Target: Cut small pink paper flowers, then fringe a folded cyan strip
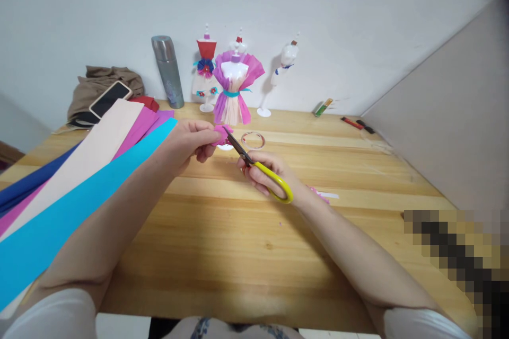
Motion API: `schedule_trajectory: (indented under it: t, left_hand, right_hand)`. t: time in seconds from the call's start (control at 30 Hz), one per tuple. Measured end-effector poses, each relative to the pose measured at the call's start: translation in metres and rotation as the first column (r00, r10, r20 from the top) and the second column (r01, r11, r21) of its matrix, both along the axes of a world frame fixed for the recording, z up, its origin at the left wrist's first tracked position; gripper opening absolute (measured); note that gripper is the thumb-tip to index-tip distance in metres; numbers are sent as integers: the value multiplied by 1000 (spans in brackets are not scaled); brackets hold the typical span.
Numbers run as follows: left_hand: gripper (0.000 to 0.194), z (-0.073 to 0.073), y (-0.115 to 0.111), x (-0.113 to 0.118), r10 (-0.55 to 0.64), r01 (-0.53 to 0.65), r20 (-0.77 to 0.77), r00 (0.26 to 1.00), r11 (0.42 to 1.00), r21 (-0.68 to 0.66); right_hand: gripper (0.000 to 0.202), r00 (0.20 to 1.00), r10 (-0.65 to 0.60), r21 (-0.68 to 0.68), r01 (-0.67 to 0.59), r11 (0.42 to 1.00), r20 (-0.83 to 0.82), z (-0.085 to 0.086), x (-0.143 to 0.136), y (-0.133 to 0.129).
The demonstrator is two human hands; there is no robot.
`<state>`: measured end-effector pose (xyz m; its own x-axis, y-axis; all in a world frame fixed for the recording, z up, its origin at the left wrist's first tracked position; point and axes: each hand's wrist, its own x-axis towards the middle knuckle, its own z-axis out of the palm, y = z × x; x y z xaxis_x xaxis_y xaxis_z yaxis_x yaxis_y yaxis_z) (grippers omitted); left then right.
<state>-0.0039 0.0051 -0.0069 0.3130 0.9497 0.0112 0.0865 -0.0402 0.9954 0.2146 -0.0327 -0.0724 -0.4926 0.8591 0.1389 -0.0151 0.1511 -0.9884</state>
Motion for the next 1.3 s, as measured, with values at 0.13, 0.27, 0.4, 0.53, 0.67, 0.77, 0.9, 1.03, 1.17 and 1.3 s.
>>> schedule_trajectory:
  t: [0.13,0.27,0.4,0.53,0.67,0.77,0.9,1.03,1.17,1.3]
  left_hand:
    - [25,2,0,1,9,-9,14,1000,1000,-2]
    - [27,2,0,0,-4,4,10,1000,1000,-2]
    - [40,-2,6,-4,-61,62,33,998,997,-46]
    - [56,-7,12,-6,-40,45,80,996,997,-63]
    - [40,-10,9,-3,-20,27,114,993,998,-55]
    - [28,-9,3,2,6,-4,113,994,1000,-19]
    - [27,-6,-3,6,77,-76,118,990,997,-15]
    - [23,-6,-2,6,110,-110,124,986,994,-12]
    - [24,-8,0,6,115,-115,105,988,993,-2]
    - [25,-8,-1,5,111,-112,87,990,994,-3]
  right_hand:
    - [44,1000,0,-3,0,1000,6,0,0,0]
    - [47,1000,-9,-12,9,1000,3,0,-2,0]
    - [48,999,-42,-15,42,999,3,1,-2,0]
    - [48,998,-60,5,60,998,2,0,-1,0]
    - [45,997,-73,23,73,997,-5,-1,-2,0]
    - [44,997,-71,33,71,997,-1,-1,-4,0]
    - [45,997,-77,41,77,996,-2,-1,-6,0]
    - [46,998,-63,30,64,998,-17,-3,-5,0]
    - [43,999,-29,29,30,999,-39,-4,-3,1]
    - [41,999,9,60,-6,998,-50,-4,-2,1]
